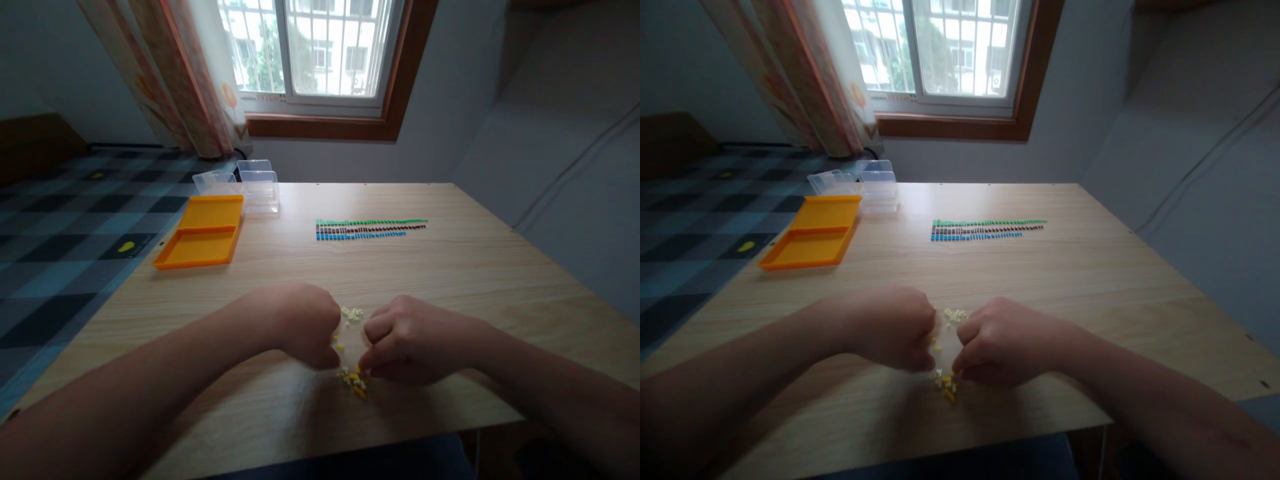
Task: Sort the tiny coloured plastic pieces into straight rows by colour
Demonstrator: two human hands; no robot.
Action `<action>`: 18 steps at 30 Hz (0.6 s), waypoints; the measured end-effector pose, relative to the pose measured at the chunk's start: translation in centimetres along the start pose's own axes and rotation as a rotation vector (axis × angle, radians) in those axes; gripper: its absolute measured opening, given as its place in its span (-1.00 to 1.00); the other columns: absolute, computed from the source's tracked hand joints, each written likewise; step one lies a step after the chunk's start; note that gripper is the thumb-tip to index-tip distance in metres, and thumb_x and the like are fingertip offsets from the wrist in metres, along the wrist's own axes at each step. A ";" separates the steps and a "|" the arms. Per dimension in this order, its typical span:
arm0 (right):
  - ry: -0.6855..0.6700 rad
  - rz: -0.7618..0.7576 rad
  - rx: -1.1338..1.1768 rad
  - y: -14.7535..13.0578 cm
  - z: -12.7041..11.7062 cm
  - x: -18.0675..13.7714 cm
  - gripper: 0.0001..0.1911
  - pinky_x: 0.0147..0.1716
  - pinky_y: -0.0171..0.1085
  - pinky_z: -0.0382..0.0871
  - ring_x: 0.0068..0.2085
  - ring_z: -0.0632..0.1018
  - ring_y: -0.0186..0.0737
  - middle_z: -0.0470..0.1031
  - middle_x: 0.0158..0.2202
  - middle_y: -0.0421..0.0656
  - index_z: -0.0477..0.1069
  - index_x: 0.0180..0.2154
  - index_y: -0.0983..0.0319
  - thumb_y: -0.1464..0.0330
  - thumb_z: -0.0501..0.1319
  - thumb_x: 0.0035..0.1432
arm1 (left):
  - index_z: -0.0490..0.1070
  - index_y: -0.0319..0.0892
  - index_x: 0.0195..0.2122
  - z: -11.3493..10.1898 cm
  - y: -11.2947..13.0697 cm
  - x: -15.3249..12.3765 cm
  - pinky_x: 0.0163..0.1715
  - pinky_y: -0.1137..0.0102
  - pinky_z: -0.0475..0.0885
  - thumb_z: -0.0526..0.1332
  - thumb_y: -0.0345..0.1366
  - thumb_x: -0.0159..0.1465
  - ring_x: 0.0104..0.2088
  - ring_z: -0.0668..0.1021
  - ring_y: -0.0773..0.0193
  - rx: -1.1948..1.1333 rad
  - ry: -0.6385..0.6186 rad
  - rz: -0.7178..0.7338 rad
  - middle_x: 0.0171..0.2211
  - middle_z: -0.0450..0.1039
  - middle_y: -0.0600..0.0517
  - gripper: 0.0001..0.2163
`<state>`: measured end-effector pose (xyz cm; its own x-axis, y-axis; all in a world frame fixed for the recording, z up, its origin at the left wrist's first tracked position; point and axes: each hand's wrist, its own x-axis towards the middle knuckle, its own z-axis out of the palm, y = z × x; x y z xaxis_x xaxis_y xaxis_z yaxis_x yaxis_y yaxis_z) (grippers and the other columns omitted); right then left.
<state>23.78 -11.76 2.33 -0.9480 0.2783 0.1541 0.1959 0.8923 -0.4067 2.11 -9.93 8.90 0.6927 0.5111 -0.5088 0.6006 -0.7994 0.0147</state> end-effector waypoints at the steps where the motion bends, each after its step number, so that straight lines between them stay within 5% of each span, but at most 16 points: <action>1: 0.000 0.000 -0.007 0.1 0.1 0.0 -0.80 -0.38 -0.33 0.12 -0.38 0.41 -0.39 0.47 -0.39 -0.21 0.59 -0.13 0.14 0.35 0.21 0.29 | 0.66 -0.23 -0.36 0.1 0.1 0.0 -0.69 0.38 0.08 0.27 -0.01 0.17 -0.68 0.35 0.29 -0.003 0.009 0.006 -0.54 0.53 -0.10 -0.65; 8: -0.004 0.008 -0.058 0.4 0.0 0.0 -0.79 -0.37 -0.34 0.11 -0.40 0.37 -0.41 0.45 -0.41 -0.22 0.58 -0.19 0.15 0.32 0.15 0.36 | 0.65 -0.22 -0.39 1.0 0.1 0.5 -0.67 0.39 0.14 0.30 0.07 0.15 -0.66 0.41 0.25 0.007 0.026 0.022 -0.57 0.51 -0.10 -0.60; 18: 0.176 0.156 -0.191 1.1 1.1 0.4 -0.78 -0.39 -0.34 0.07 -0.42 0.37 -0.44 0.46 -0.42 -0.23 0.58 -0.25 0.16 0.37 0.14 0.35 | 0.67 -0.25 -0.31 -0.1 -0.6 0.1 -0.57 0.36 0.31 0.27 -0.17 0.11 -0.57 0.49 0.18 0.012 -0.042 -0.057 -0.50 0.55 -0.14 -0.72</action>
<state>23.31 -11.09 0.97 -0.8482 0.4597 0.2633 0.3952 0.8801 -0.2632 1.84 -9.36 8.95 0.6400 0.5427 -0.5440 0.6336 -0.7732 -0.0259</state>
